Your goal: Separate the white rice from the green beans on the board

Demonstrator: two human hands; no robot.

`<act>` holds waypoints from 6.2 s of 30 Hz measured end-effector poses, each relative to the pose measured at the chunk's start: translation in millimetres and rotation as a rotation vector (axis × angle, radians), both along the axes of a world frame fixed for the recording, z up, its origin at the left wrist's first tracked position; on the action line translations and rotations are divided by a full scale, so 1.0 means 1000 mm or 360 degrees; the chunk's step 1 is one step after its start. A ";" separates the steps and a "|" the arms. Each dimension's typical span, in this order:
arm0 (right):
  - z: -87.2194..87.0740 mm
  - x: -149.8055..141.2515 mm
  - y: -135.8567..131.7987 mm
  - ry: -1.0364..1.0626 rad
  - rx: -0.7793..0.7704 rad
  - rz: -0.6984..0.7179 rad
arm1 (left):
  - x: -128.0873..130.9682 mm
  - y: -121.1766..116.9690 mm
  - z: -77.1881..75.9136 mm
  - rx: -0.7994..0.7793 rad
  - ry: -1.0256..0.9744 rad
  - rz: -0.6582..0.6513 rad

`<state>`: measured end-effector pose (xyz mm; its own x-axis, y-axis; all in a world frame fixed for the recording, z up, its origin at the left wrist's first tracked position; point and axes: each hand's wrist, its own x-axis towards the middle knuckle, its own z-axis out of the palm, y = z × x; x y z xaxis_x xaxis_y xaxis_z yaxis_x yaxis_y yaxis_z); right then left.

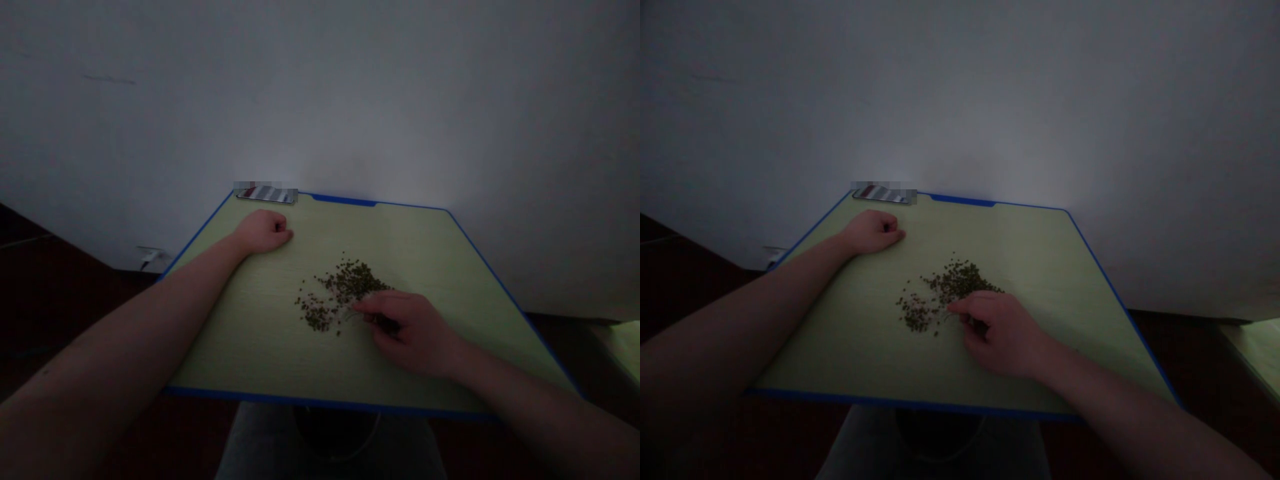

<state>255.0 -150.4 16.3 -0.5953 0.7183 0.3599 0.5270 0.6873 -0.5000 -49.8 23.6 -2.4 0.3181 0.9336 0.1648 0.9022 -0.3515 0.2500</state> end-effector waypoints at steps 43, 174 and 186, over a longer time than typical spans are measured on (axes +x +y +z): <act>-0.003 -0.009 -0.003 -0.0039 -0.0019 0.0126 | 0.001 0.000 0.001 -0.0043 0.0049 0.0020; -0.009 -0.056 -0.075 -0.0518 0.0688 0.0008 | 0.002 -0.002 0.003 -0.0033 0.0064 0.0029; -0.025 -0.014 -0.089 -0.0516 0.0751 -0.0182 | 0.002 -0.001 0.002 -0.0019 0.0063 0.0017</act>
